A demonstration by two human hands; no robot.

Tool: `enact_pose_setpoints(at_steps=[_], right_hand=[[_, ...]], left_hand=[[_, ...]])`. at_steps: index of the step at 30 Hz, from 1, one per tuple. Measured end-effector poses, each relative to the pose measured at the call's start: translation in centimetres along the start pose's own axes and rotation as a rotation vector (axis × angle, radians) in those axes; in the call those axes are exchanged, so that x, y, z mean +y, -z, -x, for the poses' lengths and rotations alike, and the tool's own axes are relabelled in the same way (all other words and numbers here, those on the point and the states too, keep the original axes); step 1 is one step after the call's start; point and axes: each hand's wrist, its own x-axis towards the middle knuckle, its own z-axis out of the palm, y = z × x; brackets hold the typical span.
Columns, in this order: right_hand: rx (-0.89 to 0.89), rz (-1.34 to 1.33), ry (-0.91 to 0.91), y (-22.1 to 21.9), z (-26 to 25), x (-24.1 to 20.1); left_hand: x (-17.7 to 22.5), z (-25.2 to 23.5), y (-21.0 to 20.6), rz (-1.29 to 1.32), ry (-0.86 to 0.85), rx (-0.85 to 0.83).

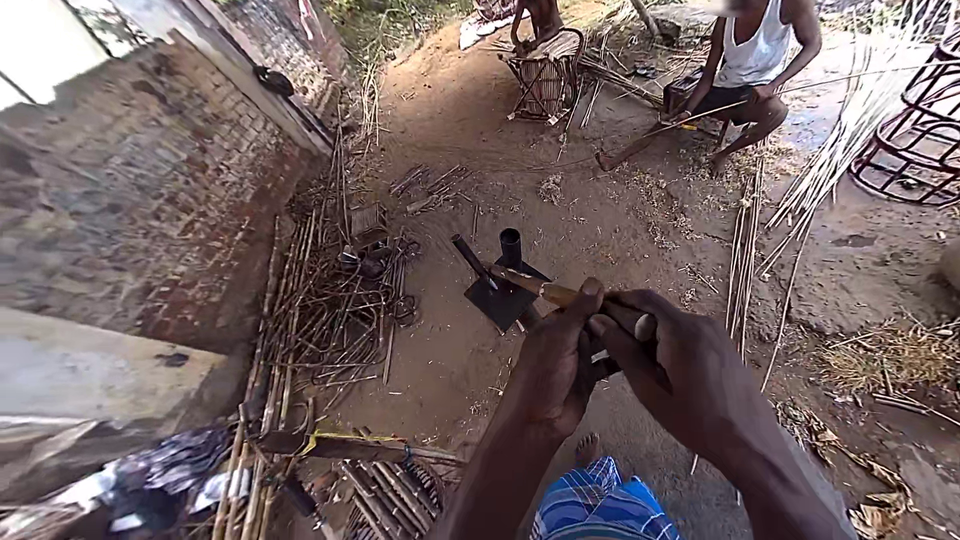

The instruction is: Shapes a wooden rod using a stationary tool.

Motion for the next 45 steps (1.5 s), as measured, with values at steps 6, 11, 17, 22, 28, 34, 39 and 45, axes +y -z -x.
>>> enact_pose_setpoints(at_steps=[6,11,17,22,28,34,39,45], right_hand=[[-0.096,-0.491,-0.068,3.2,-9.1,6.6],[-0.019,-0.029,0.091,-0.6,-0.7,2.0],[0.168,-0.029,0.169,-7.4,3.9,-0.2],[0.198,0.090,0.261,-8.3,2.7,-0.2],[0.301,0.264,0.116,-6.3,0.7,-0.5],[0.170,0.259,-0.091,-2.2,-4.5,2.4],[0.202,0.088,-0.217,-1.9,-9.3,5.2],[0.205,0.160,0.110,-7.3,0.8,2.1]], left_hand=[[0.7,-8.9,-6.8,-0.145,-0.101,0.131],[-0.8,-1.4,0.8,-0.053,-0.045,-0.015],[-2.4,1.0,7.5,0.179,-0.041,0.149],[-1.7,1.1,8.1,0.211,-0.054,0.146],[-0.2,0.1,5.4,0.122,0.026,-0.031],[0.8,-5.4,-1.5,0.029,-0.008,0.021],[0.4,-9.6,-4.9,-0.165,-0.099,0.152],[-1.5,-2.6,5.7,0.116,0.012,0.022]])
